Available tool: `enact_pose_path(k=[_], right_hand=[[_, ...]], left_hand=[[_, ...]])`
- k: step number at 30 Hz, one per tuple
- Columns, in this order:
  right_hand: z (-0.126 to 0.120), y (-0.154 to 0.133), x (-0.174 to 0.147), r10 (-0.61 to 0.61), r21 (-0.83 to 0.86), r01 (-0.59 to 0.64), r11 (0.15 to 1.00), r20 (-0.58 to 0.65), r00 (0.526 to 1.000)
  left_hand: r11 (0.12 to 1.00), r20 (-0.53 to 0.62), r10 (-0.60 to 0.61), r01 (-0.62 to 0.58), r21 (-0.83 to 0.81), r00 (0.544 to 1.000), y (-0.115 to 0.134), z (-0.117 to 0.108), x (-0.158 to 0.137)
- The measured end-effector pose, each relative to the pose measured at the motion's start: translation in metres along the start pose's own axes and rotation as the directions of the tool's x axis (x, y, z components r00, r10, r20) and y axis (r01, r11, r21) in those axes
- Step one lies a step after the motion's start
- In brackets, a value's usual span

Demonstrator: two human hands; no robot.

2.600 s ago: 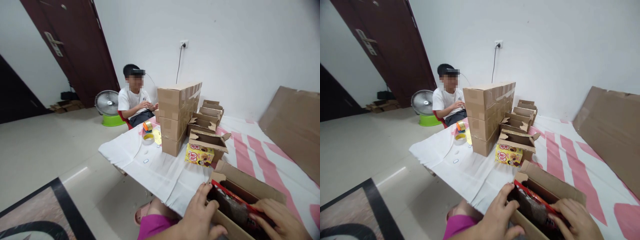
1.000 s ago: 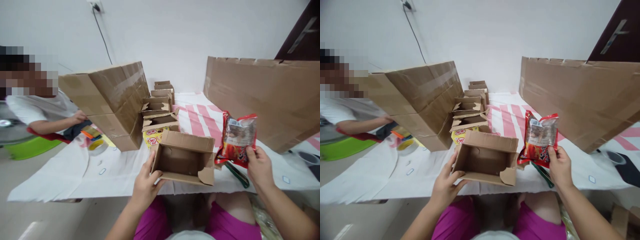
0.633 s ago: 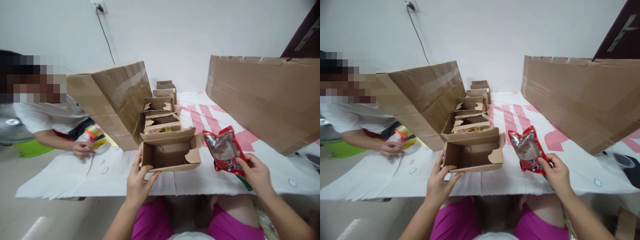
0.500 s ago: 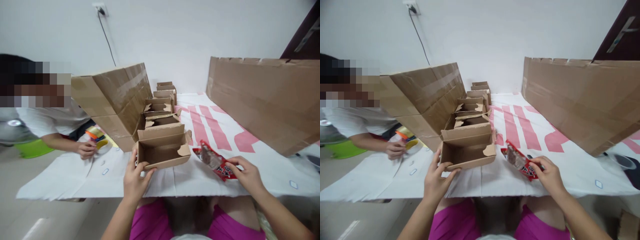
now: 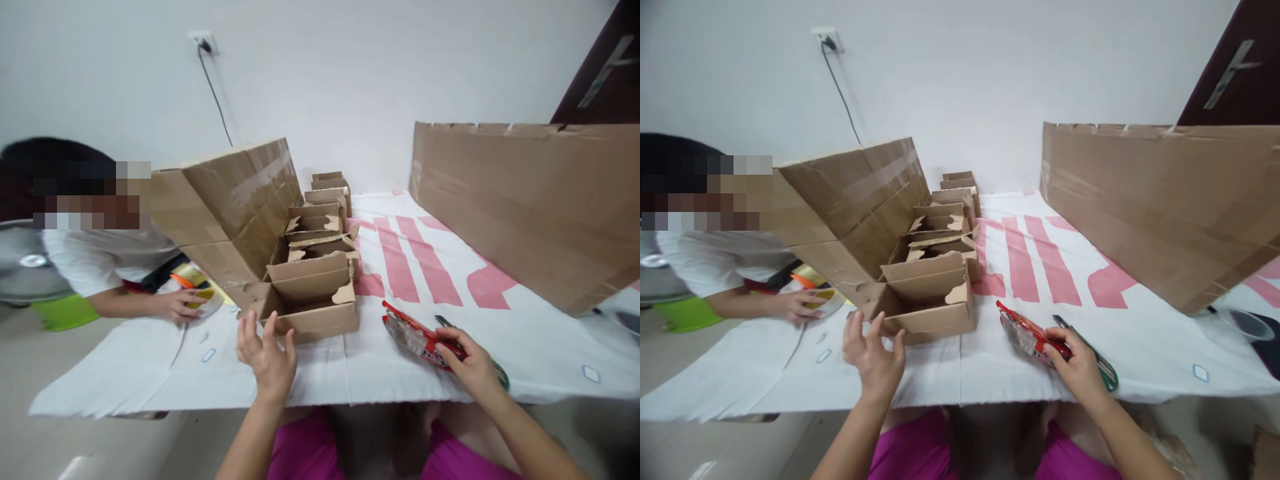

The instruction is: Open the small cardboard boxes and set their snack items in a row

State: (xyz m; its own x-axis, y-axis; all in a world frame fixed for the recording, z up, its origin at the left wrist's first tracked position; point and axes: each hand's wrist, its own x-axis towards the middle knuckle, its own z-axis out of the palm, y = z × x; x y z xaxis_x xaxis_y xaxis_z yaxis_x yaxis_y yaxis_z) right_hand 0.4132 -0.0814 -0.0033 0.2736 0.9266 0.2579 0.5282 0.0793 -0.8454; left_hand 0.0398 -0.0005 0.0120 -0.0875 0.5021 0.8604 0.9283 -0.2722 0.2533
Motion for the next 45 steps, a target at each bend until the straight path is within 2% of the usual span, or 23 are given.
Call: enact_pose_path(k=[3,6,9,12,16,19,21,23,25,28,31,34,36,38,45], right_hand=[[0.006,-0.002,-0.004,0.022,0.071,-0.021,0.997,-0.025,0.999],[0.007,-0.009,-0.008,0.039,0.19,-0.035,0.981,-0.02,0.999],[0.003,-0.02,-0.012,0.068,0.325,-0.073,0.943,0.026,0.997],[-0.005,-0.035,-0.015,0.114,0.515,-0.143,0.845,0.089,0.99],[-0.01,-0.057,-0.018,0.128,0.708,-0.261,0.656,0.236,0.963],[-0.004,-0.067,-0.023,0.095,0.77,-0.338,0.542,0.343,0.935],[0.005,-0.068,-0.028,0.075,0.755,-0.395,0.523,0.42,0.904],[0.016,-0.064,-0.034,0.061,0.722,-0.434,0.54,0.481,0.875],[0.024,-0.059,-0.039,0.038,0.686,-0.431,0.586,0.508,0.861],[0.03,-0.056,-0.041,0.001,0.607,-0.378,0.699,0.528,0.849],[0.031,-0.056,-0.041,-0.015,0.452,-0.273,0.849,0.538,0.843],[0.034,-0.051,-0.044,-0.015,0.308,-0.177,0.935,0.533,0.846],[0.039,-0.044,-0.048,-0.017,0.247,-0.134,0.96,0.527,0.85],[0.044,-0.036,-0.052,-0.037,0.199,-0.079,0.977,0.522,0.852],[0.054,-0.021,-0.056,-0.179,0.129,0.132,0.983,0.489,0.854]], left_hand=[[0.982,-0.058,0.153,-0.158,-0.099,0.987,0.026,-0.01,-0.006],[0.904,0.045,0.315,-0.285,-0.32,0.948,0.054,-0.017,-0.021],[0.784,0.159,0.449,-0.303,-0.542,0.879,0.079,-0.018,-0.036],[0.718,0.232,0.487,-0.235,-0.655,0.842,0.095,-0.016,-0.042],[0.658,0.316,0.46,-0.079,-0.749,0.83,0.112,-0.014,-0.037],[0.6,0.383,0.384,0.088,-0.795,0.84,0.124,-0.014,-0.034],[0.577,0.479,0.288,0.249,-0.778,0.829,0.131,-0.012,-0.035],[0.517,0.612,0.184,0.454,-0.726,0.769,0.137,-0.009,-0.038],[0.397,0.729,0.123,0.64,-0.658,0.674,0.14,-0.005,-0.042],[0.219,0.818,0.113,0.789,-0.575,0.564,0.142,0.0,-0.047],[0.08,0.862,0.069,0.859,-0.506,0.502,0.144,0.0,-0.049],[-0.057,0.905,0.0,0.904,-0.424,0.425,0.145,-0.001,-0.05],[-0.112,0.927,-0.024,0.92,-0.375,0.375,0.145,-0.002,-0.051],[-0.145,0.938,-0.042,0.927,-0.347,0.345,0.143,-0.002,-0.053],[-0.217,0.952,-0.054,0.927,-0.305,0.3,0.139,-0.001,-0.063]])
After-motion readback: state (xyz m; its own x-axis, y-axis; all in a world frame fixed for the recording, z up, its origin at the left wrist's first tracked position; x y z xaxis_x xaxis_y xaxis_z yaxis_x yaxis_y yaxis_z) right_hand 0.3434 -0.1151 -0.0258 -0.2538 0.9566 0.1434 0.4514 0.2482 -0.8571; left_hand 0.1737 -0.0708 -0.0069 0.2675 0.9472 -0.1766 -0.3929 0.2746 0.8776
